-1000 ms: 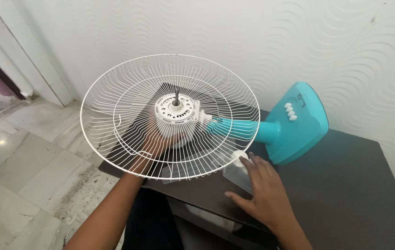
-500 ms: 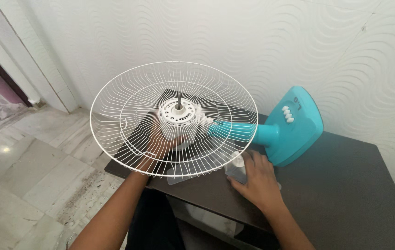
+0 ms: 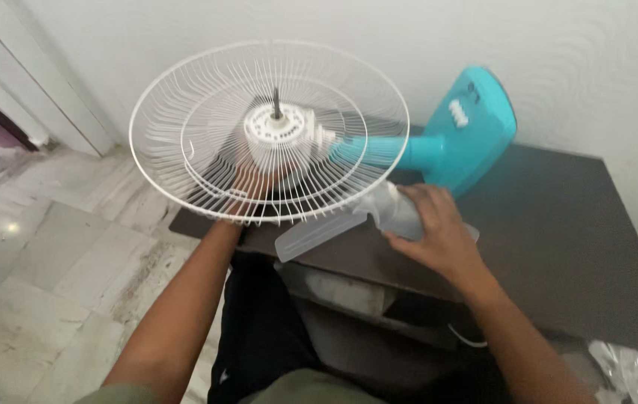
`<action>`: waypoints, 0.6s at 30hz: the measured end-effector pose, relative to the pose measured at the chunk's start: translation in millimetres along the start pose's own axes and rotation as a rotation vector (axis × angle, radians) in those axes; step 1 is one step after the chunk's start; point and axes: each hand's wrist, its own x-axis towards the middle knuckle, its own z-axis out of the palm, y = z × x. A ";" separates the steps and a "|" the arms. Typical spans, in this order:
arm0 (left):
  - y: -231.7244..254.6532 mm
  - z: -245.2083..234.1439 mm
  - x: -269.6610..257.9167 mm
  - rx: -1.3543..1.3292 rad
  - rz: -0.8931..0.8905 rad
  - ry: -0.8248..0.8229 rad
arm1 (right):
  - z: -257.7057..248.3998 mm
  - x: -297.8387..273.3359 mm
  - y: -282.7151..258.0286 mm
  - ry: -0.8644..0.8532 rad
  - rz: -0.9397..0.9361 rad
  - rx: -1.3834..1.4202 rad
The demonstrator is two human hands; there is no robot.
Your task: The person assembles a table fan on a dark table. They attach the white motor housing to the teal base, secure it with a screwdriver, then install the fan blades and front grille.
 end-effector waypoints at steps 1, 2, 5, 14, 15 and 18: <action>-0.7 3.9 -1.5 -0.003 0.005 -0.004 | -9.1 -4.0 -0.1 -0.015 0.020 0.003; -2.7 6.0 -10.9 -0.001 -0.004 -0.020 | -15.7 -15.1 -6.1 -0.038 0.052 0.000; 4.2 20.1 -2.3 -0.026 0.011 -0.032 | -41.8 -33.2 -10.5 -0.065 0.116 -0.044; 8.9 20.8 7.4 -0.055 0.015 0.004 | -116.5 -182.9 35.6 -0.107 0.536 -0.069; 9.0 21.2 8.2 -0.056 0.017 0.006 | -121.6 -201.6 54.7 -0.103 0.544 -0.126; 7.5 22.8 13.1 -0.058 0.022 0.009 | -134.7 -246.3 115.2 -0.123 0.494 -0.340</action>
